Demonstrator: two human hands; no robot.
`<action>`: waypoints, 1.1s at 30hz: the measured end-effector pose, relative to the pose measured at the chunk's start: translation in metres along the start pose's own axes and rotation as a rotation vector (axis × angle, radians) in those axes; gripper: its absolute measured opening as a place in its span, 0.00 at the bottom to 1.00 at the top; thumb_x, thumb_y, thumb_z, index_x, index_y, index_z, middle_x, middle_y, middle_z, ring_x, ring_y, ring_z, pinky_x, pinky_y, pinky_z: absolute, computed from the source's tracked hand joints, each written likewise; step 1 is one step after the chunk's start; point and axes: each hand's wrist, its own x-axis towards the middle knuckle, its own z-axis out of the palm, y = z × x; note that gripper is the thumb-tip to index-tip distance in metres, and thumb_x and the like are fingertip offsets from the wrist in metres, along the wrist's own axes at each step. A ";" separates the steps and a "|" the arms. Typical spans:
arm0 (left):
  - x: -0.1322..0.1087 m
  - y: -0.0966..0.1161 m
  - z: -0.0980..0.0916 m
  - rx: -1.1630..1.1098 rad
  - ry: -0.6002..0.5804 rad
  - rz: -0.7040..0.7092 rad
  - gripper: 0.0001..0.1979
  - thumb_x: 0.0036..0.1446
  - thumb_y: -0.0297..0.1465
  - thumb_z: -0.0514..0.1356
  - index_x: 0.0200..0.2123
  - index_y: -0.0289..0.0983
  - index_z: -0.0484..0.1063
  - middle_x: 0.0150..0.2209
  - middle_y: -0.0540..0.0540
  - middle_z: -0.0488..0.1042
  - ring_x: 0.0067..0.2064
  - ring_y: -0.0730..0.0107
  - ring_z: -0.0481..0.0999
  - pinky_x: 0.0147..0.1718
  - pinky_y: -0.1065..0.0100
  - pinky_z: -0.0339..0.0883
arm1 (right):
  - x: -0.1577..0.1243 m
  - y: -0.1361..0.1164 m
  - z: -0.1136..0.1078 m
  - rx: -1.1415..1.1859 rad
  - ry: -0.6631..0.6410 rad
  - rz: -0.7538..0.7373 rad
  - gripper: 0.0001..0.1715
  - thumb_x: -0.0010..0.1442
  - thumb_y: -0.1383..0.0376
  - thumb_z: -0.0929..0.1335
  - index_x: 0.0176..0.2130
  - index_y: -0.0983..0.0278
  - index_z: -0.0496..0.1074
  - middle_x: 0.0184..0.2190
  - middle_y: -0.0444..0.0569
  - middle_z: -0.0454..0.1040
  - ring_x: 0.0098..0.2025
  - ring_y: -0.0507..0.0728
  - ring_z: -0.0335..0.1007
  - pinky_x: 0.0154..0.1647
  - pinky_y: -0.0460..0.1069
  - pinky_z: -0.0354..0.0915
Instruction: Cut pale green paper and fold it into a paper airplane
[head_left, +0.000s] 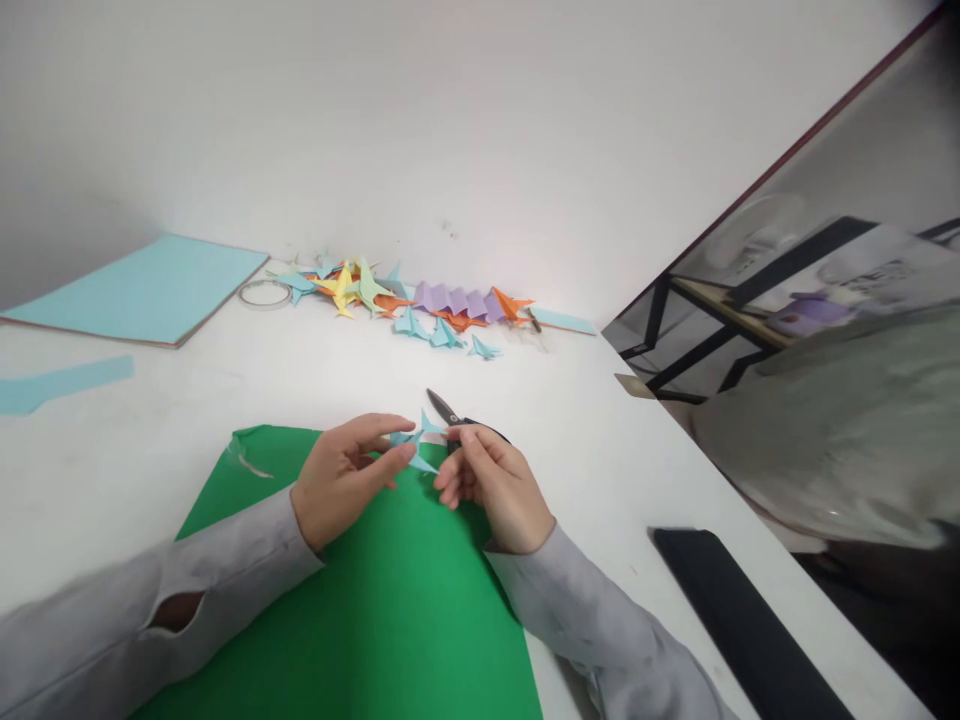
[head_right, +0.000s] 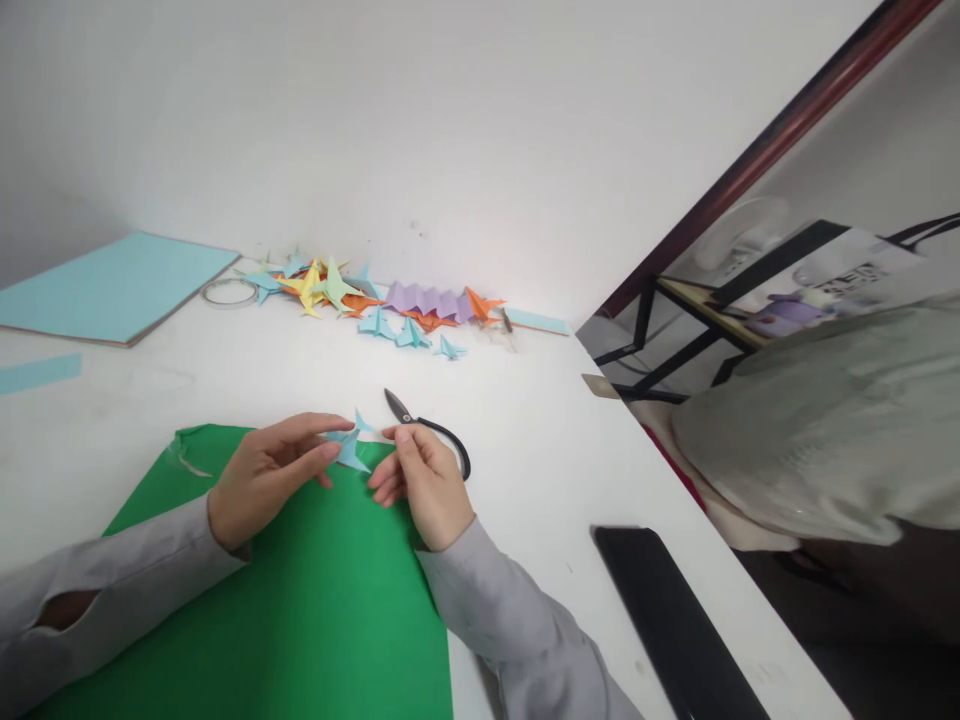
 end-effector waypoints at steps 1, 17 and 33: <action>0.000 0.002 -0.001 -0.051 -0.024 -0.032 0.17 0.51 0.38 0.59 0.41 0.34 0.75 0.43 0.41 0.75 0.32 0.68 0.73 0.25 0.69 0.70 | 0.001 0.001 0.000 0.029 0.002 0.009 0.28 0.48 0.44 0.68 0.36 0.65 0.65 0.16 0.42 0.72 0.15 0.48 0.66 0.16 0.42 0.62; -0.001 0.007 -0.010 -0.085 -0.152 -0.052 0.19 0.56 0.41 0.53 0.42 0.39 0.77 0.40 0.45 0.75 0.30 0.68 0.71 0.30 0.65 0.70 | 0.012 -0.005 -0.002 0.149 -0.112 -0.162 0.23 0.38 0.55 0.76 0.30 0.66 0.71 0.18 0.40 0.73 0.18 0.47 0.67 0.19 0.42 0.62; -0.001 0.006 -0.006 -0.374 -0.053 -0.116 0.27 0.53 0.42 0.58 0.55 0.47 0.57 0.58 0.40 0.60 0.32 0.65 0.76 0.24 0.65 0.72 | 0.012 -0.011 -0.002 0.133 -0.125 -0.250 0.22 0.33 0.57 0.78 0.24 0.66 0.68 0.15 0.39 0.70 0.18 0.47 0.64 0.17 0.42 0.60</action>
